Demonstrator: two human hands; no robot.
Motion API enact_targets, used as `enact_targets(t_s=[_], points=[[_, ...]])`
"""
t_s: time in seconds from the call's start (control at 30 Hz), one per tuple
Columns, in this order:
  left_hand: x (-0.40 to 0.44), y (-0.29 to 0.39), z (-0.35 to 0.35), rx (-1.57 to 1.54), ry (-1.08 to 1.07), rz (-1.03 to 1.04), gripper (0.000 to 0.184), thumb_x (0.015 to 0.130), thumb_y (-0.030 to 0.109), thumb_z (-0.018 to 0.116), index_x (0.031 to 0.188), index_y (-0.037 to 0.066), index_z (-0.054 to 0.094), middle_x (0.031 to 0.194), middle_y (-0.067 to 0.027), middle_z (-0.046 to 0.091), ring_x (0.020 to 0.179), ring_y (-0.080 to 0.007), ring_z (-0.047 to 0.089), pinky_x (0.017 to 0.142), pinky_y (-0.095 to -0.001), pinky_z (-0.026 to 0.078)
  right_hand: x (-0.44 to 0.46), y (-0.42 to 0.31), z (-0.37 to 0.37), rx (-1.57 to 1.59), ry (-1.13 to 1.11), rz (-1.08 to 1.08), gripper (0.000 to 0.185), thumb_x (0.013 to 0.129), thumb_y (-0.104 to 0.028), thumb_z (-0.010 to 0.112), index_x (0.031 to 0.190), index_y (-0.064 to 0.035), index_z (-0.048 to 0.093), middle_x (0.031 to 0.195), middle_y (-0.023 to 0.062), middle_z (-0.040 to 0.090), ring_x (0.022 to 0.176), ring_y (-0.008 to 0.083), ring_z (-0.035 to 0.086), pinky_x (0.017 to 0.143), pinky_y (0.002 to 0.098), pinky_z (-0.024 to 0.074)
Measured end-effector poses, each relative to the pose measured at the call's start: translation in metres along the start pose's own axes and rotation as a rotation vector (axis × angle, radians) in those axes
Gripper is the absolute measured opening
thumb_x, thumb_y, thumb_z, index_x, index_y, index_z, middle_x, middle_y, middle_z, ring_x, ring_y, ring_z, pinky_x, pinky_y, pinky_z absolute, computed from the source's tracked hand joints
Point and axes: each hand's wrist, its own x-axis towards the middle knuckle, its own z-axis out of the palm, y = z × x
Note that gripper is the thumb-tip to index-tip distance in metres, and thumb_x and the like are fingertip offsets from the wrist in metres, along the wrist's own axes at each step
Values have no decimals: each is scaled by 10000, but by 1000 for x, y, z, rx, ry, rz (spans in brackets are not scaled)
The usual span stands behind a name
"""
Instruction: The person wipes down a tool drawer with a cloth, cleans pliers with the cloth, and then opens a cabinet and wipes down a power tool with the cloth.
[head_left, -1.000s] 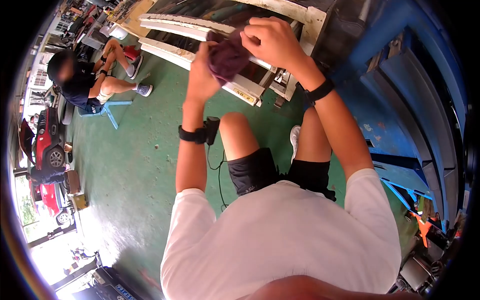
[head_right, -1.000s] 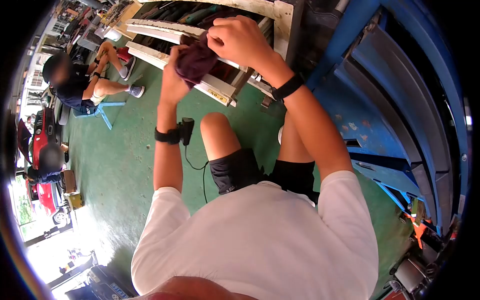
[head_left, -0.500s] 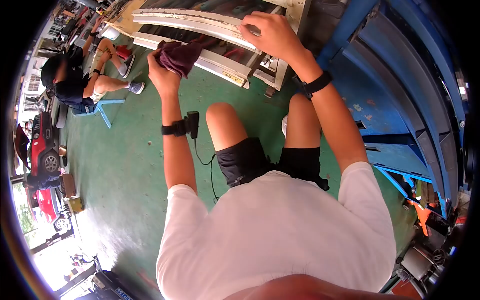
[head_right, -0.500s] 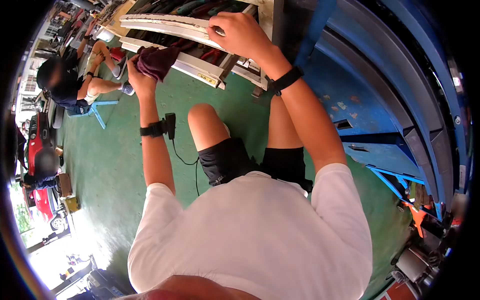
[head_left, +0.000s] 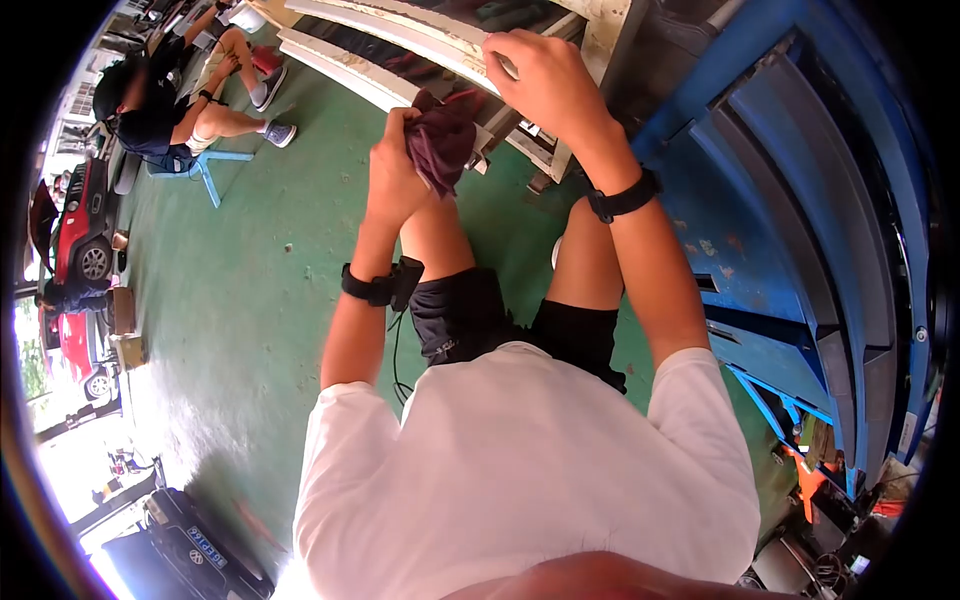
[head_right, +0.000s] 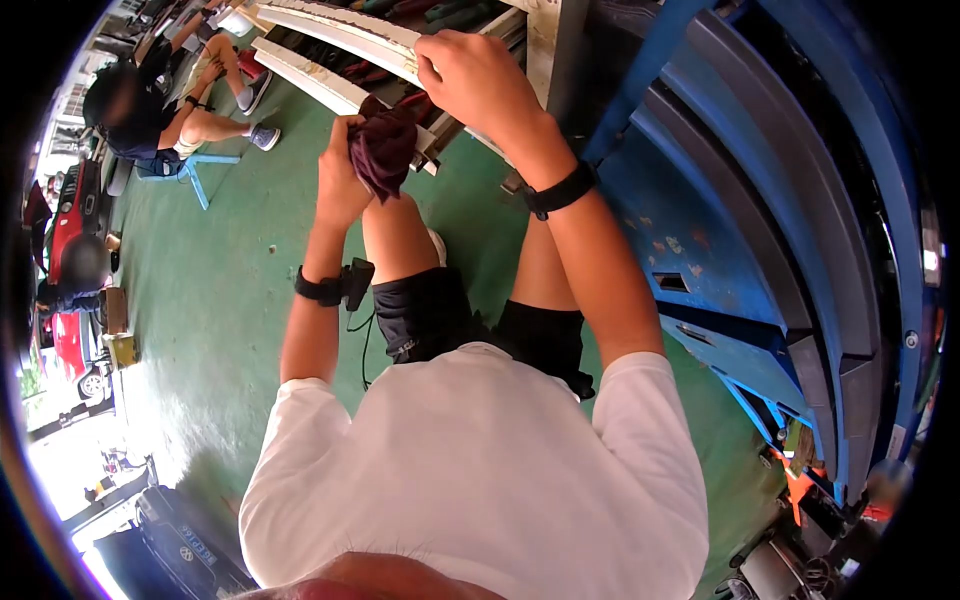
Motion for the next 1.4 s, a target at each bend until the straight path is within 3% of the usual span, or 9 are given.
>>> enact_targets(t_s=[0.07, 0.17, 0.3, 0.43, 0.63, 0.77, 1.0, 1.27, 1.4], points=[[6, -7, -1, -13, 48, -29, 493, 767, 176, 799, 1154, 13, 542, 938, -201, 713, 896, -385, 712, 776, -370, 544, -2, 3, -1, 63, -1, -30, 83, 853, -80, 685, 924, -37, 692, 911, 154, 709, 747, 360, 671, 682, 392, 547], [25, -22, -5, 39, 69, -3, 477, 767, 188, 814, 1135, 27, 559, 948, -184, 722, 897, -360, 722, 762, -380, 552, -3, 6, 3, 129, 41, -39, 92, 836, -54, 695, 919, -13, 691, 959, 178, 719, 815, 366, 689, 732, 383, 569], [51, -44, -17, 103, 60, -76, 440, 800, 229, 781, 1132, 44, 560, 957, -242, 696, 914, -435, 686, 736, -442, 545, -4, 2, 3, 131, 73, -13, 102, 823, -28, 704, 919, 5, 689, 990, 187, 726, 881, 336, 715, 782, 364, 585], [82, -101, -25, 230, 163, 2, 378, 827, 185, 726, 1135, 58, 548, 959, -267, 685, 921, -480, 658, 740, -491, 528, -8, 4, 13, 185, 200, -26, 60, 825, -48, 696, 861, -6, 673, 976, 146, 735, 837, 319, 701, 764, 389, 579], [141, -180, -58, 427, 114, 7, 360, 846, 227, 692, 1143, 74, 561, 962, -259, 695, 931, -471, 661, 759, -514, 526, -8, 3, 11, 186, 184, -12, 65, 827, -53, 700, 865, -4, 683, 972, 141, 734, 885, 308, 702, 785, 376, 579], [143, -202, -57, 313, 145, -90, 361, 846, 237, 694, 1157, 107, 565, 977, -242, 703, 955, -456, 669, 782, -494, 535, -11, 5, 14, 208, 208, -26, 75, 817, -40, 717, 880, -3, 700, 968, 149, 733, 900, 303, 706, 799, 370, 578], [82, -130, -42, 239, 122, -7, 471, 840, 256, 743, 1222, 85, 525, 1000, -225, 698, 929, -416, 691, 764, -435, 544, -13, 6, 19, 233, 205, -10, 118, 814, -1, 733, 921, 39, 705, 1008, 167, 738, 979, 288, 723, 871, 348, 570], [39, -65, -19, 186, 56, 148, 455, 826, 174, 732, 1202, 37, 515, 1005, -260, 671, 954, -478, 638, 782, -459, 525, -11, 6, 20, 227, 230, -30, 110, 805, -6, 735, 904, 33, 707, 996, 174, 739, 979, 293, 722, 870, 348, 574], [10, -20, -6, 88, 16, 155, 438, 788, 119, 699, 1184, 37, 530, 924, -260, 644, 888, -473, 600, 783, -495, 495, -14, 7, 24, 225, 265, -28, 102, 799, -18, 740, 886, 25, 708, 979, 172, 739, 959, 296, 722, 857, 353, 575]])
